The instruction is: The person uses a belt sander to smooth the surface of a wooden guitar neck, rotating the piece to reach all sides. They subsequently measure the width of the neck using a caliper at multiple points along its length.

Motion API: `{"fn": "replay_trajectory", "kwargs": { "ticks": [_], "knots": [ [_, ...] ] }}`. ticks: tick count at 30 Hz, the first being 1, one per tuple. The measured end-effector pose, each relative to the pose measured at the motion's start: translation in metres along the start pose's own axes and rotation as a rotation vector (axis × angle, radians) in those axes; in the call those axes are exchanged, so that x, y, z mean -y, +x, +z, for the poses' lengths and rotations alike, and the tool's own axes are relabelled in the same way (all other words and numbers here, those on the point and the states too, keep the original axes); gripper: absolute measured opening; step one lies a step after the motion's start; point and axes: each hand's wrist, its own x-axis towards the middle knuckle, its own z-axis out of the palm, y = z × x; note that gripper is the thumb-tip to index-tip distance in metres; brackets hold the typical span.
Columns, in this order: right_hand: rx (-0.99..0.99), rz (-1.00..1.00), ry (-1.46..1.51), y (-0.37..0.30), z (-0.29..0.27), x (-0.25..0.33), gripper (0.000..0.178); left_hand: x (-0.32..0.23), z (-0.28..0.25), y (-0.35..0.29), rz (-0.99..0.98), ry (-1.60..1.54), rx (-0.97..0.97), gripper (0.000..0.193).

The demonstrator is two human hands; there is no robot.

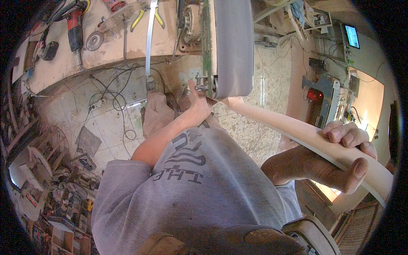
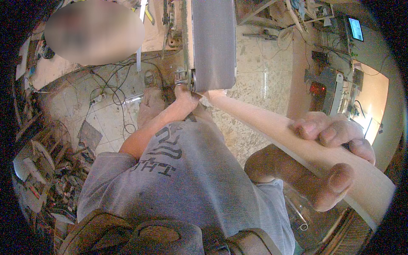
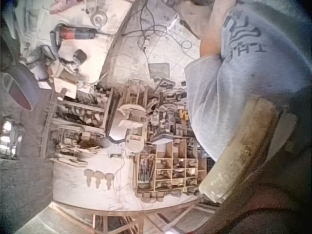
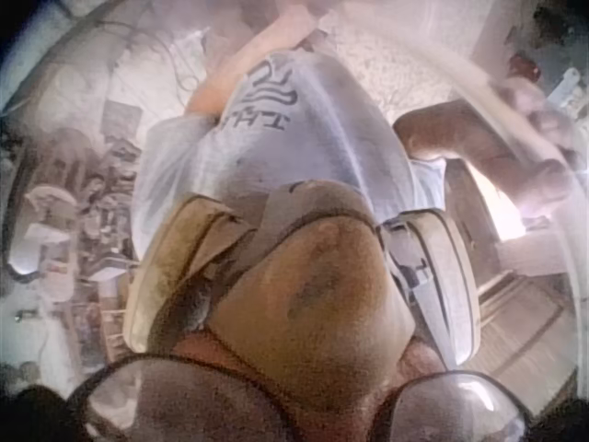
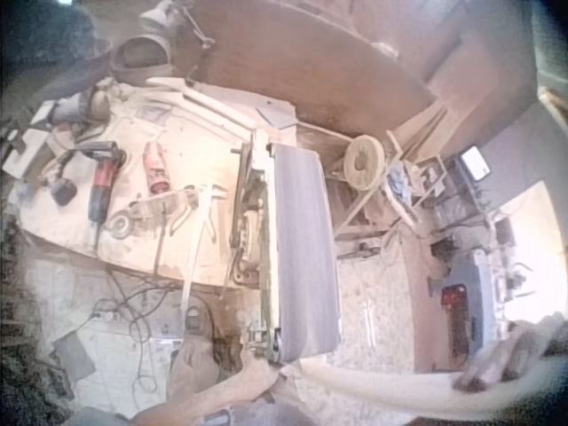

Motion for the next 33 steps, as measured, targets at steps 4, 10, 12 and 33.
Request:
{"fn": "replay_trajectory", "kwargs": {
  "ticks": [4, 10, 12, 33],
  "knots": [
    [0.226, 0.032, 0.209, 0.005, -0.017, -0.001, 0.038, -0.002, 0.0, -0.004, 0.014, 0.059, 0.027, 0.076],
    [0.099, -0.004, 0.01, 0.001, 0.0, 0.001, 0.041, 0.001, -0.011, 0.005, 0.002, 0.062, 0.036, 0.074],
    [-0.022, -0.024, -0.111, 0.0, 0.008, 0.002, 0.044, 0.0, -0.011, 0.007, -0.004, 0.044, 0.03, 0.074],
    [0.028, 0.012, -0.006, 0.001, 0.006, 0.0, 0.042, 0.001, -0.016, 0.01, -0.032, -0.044, -0.041, 0.069]
  ]
}}
